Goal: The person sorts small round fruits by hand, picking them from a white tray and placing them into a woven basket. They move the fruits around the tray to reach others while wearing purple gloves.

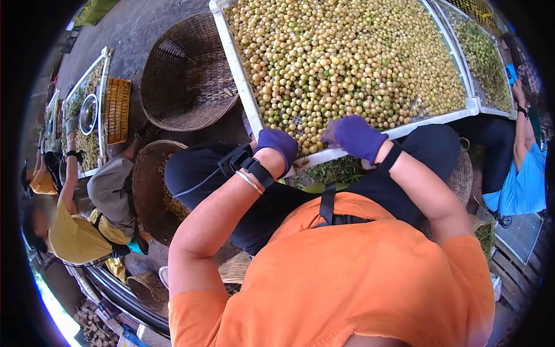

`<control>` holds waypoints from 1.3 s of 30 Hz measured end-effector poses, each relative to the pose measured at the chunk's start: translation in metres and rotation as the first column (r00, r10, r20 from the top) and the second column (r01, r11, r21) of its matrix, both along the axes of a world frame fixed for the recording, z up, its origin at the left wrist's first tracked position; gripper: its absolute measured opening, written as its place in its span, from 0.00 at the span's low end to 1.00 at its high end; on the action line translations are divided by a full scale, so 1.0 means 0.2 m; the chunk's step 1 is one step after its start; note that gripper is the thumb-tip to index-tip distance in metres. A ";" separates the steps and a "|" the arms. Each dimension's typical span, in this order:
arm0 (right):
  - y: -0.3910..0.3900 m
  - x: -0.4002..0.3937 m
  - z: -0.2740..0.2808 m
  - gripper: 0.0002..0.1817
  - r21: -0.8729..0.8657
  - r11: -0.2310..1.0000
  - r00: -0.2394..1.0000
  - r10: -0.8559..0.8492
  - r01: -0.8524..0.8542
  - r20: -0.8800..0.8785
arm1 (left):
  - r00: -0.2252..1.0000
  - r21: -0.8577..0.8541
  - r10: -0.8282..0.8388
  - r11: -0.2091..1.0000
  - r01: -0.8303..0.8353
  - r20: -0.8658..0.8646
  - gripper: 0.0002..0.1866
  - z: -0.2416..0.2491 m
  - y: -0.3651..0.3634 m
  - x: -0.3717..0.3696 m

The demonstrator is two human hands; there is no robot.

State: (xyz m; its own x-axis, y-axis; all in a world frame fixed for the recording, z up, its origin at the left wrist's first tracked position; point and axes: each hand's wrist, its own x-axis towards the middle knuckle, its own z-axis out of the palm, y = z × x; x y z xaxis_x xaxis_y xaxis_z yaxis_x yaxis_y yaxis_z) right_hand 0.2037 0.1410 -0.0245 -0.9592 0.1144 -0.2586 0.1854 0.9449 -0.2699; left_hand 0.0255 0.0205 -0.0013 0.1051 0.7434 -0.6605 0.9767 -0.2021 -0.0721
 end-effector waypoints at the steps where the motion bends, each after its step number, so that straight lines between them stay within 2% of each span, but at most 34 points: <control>1: -0.02 -0.02 0.00 0.09 0.031 0.999 1.000 -0.007 0.007 0.002 | 1.000 -0.017 0.012 1.000 -0.012 -0.012 0.07 0.02 0.01 0.02; 3: -0.05 -0.04 -0.02 0.09 0.093 0.996 1.000 -0.018 0.017 0.007 | 0.999 -0.040 0.029 0.999 -0.030 -0.019 0.07 0.03 0.02 0.04; 6: -0.04 -0.06 -0.04 0.09 0.030 0.996 0.997 -0.081 0.081 -0.017 | 0.999 -0.041 0.050 0.998 -0.050 -0.002 0.07 0.02 0.02 0.04; 9: 0.01 -0.04 -0.07 0.11 -0.366 0.892 0.898 -0.367 0.267 -0.241 | 1.000 -0.002 0.020 1.000 -0.020 0.010 0.08 -0.02 0.01 -0.01; 10: 0.02 -0.03 -0.05 0.12 -0.523 0.766 0.841 -0.518 0.374 -0.156 | 0.999 0.017 0.018 1.000 -0.019 0.031 0.09 -0.04 0.00 -0.02; 12: 0.06 -0.02 0.04 0.14 -0.748 0.400 0.676 -0.732 0.529 0.087 | 0.996 0.038 0.061 0.997 -0.064 0.071 0.09 -0.06 -0.01 -0.04; 15: 0.06 0.00 0.28 0.15 -0.756 0.182 0.635 -0.683 0.628 0.363 | 0.957 -0.027 0.189 0.982 -0.187 0.219 0.11 0.01 0.02 -0.08; 16: 0.07 0.03 0.29 0.13 -0.708 0.391 0.767 -0.549 0.588 0.333 | 0.929 -0.070 0.246 0.969 -0.235 0.278 0.12 0.04 0.04 -0.11; 17: 0.06 0.06 0.29 0.12 -0.611 0.630 0.877 -0.372 0.479 0.303 | 0.916 -0.070 0.220 0.975 -0.209 0.336 0.13 0.02 0.04 -0.14; 18: 0.04 0.07 0.28 0.11 -0.491 0.815 0.938 -0.172 0.308 0.302 | 0.899 -0.069 0.193 0.981 -0.180 0.392 0.13 -0.02 0.05 -0.18; 19: 0.02 0.09 0.27 0.11 -0.357 0.930 0.943 0.032 0.093 0.330 | 0.880 -0.064 0.162 0.987 -0.149 0.447 0.14 0.02 0.07 -0.21; 20: -0.01 0.09 0.24 0.10 -0.211 0.967 0.963 -0.088 0.144 0.254 | 0.606 -0.208 0.517 0.837 -0.506 0.605 0.16 0.08 0.02 -0.25; 21: -0.01 0.07 0.22 0.10 -0.246 0.948 0.973 -0.165 0.202 0.162 | 0.330 -0.341 0.624 0.712 -0.615 0.708 0.15 0.10 0.01 -0.28; 23: -0.01 -0.01 0.18 0.08 -0.334 0.894 0.947 -0.322 0.297 -0.019 | -0.081 -0.600 0.745 0.463 -0.652 0.662 0.12 0.14 0.00 -0.34; 24: -0.03 -0.02 0.10 0.07 -0.192 0.951 0.957 -0.265 0.241 -0.114 | -0.184 -0.676 0.714 0.500 -0.541 0.676 0.13 0.10 -0.01 -0.41; 27: -0.07 -0.07 0.00 0.06 -0.013 0.991 0.991 -0.136 0.136 -0.008 | -0.551 -0.815 0.601 0.462 -0.351 0.578 0.17 0.16 -0.02 -0.42; 28: -0.10 -0.08 -0.03 0.05 0.106 0.987 0.992 -0.122 0.123 -0.016 | -0.573 -0.810 0.584 0.506 -0.297 0.575 0.20 0.15 -0.02 -0.43; 30: -0.11 -0.09 -0.06 0.05 0.171 0.980 0.994 -0.105 0.104 -0.005 | -0.577 -0.826 0.606 0.504 -0.254 0.547 0.19 0.16 -0.01 -0.44; 31: -0.12 -0.10 -0.06 0.05 0.203 0.974 0.995 -0.099 0.097 0.002 | -0.578 -0.833 0.618 0.502 -0.232 0.533 0.18 0.16 0.00 -0.44; 32: -0.12 -0.09 -0.07 0.05 0.194 0.977 0.996 -0.090 0.088 0.003 | -0.510 -0.801 0.624 0.522 -0.291 0.592 0.15 0.13 0.01 -0.42; 33: -0.11 -0.10 -0.06 0.05 0.187 0.979 0.997 -0.083 0.081 0.004 | -0.228 -0.706 0.694 0.546 -0.452 0.683 0.14 0.09 0.02 -0.39; 34: -0.11 -0.10 -0.05 0.04 0.182 0.981 0.997 -0.075 0.073 0.005 | 0.075 -0.566 0.725 0.593 -0.572 0.685 0.13 0.04 0.04 -0.35; 35: -0.11 -0.10 -0.04 0.05 0.203 0.975 0.996 -0.092 0.087 0.014 | 0.363 -0.399 0.717 0.656 -0.641 0.595 0.13 -0.02 0.04 -0.31; 36: -0.13 -0.10 -0.03 0.05 0.224 0.969 0.994 -0.108 0.100 0.022 | 0.674 -0.184 0.482 0.866 -0.465 0.560 0.12 -0.10 0.02 -0.28; 37: -0.15 -0.10 -0.02 0.05 0.244 0.963 0.992 -0.125 0.114 0.030 | 0.884 0.003 0.175 0.981 -0.195 0.434 0.10 -0.10 0.01 -0.23; 38: -0.15 -0.10 -0.02 0.05 0.220 0.967 0.991 -0.134 0.132 -0.003 | 0.938 0.033 0.201 0.975 -0.218 0.281 0.09 -0.09 -0.03 -0.17; 39: -0.15 -0.10 -0.01 0.05 0.197 0.969 0.989 -0.145 0.149 -0.036 | 0.952 0.093 0.189 0.972 -0.217 0.242 0.09 -0.08 -0.05 -0.13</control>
State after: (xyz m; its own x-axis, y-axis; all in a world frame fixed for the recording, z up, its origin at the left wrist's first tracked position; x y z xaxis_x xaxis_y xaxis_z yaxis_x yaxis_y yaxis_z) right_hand 0.1847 0.1116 -0.0274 -0.9329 0.3015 -0.1967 0.3226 0.9427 -0.0849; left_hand -0.0003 0.0109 -0.0180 0.0822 0.8354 -0.5434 0.9890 -0.0012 0.1478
